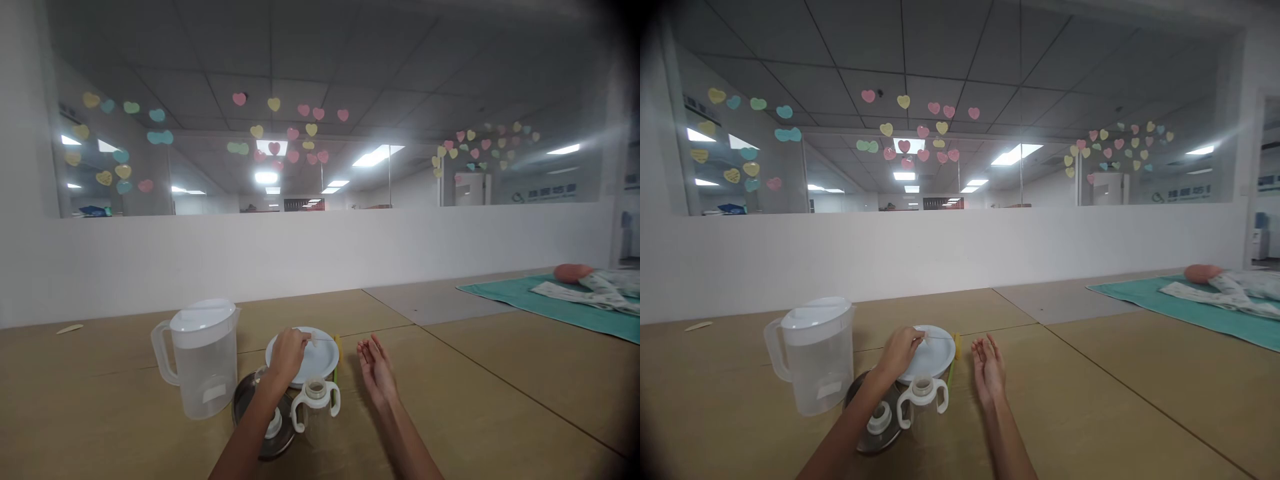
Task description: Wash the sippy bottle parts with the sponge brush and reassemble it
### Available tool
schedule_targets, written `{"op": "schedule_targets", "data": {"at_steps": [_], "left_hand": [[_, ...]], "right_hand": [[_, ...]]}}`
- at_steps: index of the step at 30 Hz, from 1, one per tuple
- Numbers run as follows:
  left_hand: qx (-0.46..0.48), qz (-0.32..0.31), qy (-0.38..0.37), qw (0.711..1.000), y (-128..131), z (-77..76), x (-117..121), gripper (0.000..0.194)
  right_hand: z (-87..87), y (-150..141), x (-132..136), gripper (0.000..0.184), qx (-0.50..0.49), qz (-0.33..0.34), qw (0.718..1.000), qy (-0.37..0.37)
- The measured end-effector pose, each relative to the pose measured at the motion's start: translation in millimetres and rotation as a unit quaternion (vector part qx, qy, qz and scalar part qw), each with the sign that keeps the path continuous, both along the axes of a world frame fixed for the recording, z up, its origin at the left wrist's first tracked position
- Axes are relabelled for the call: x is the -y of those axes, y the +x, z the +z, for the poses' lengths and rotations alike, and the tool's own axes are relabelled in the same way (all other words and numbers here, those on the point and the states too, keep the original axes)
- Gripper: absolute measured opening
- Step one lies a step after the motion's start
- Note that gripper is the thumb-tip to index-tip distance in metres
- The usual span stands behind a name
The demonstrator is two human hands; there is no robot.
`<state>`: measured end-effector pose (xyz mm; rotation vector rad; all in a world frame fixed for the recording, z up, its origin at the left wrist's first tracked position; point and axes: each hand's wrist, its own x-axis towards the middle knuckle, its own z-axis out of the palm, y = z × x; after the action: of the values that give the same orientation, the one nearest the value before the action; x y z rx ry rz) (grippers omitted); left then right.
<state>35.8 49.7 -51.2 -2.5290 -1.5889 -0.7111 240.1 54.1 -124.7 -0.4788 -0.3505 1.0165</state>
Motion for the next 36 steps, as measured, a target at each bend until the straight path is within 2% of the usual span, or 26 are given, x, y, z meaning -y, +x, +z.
{"op": "schedule_targets", "data": {"at_steps": [5,10,16,21,31,36], "left_hand": [[-0.026,-0.007,-0.004,1.000,3.3,0.8,2.6,0.029],[-0.003,0.002,0.002,1.000,4.4,2.4,3.1,0.027],[0.039,-0.003,0.006,0.999,-1.0,3.2,0.5,0.016],[0.065,-0.045,-0.003,0.997,2.4,2.4,2.9,0.014],[0.117,-0.106,-0.029,0.987,9.1,5.3,4.0,0.020],[0.132,-0.135,-0.023,0.982,6.9,3.7,1.8,0.019]], "right_hand": [[4.4,-10.0,4.5,0.047,0.020,0.037,0.999,0.000],[4.2,-17.8,4.8,0.039,0.100,0.083,0.991,0.012],[6.7,-20.5,7.9,0.037,0.119,0.076,0.990,0.012],[9.8,-22.6,11.6,0.041,0.111,0.100,0.989,0.011],[6.0,-28.3,5.3,0.027,0.083,0.121,0.989,0.009],[9.9,-26.5,7.2,0.028,0.077,0.122,0.989,0.023]]}}
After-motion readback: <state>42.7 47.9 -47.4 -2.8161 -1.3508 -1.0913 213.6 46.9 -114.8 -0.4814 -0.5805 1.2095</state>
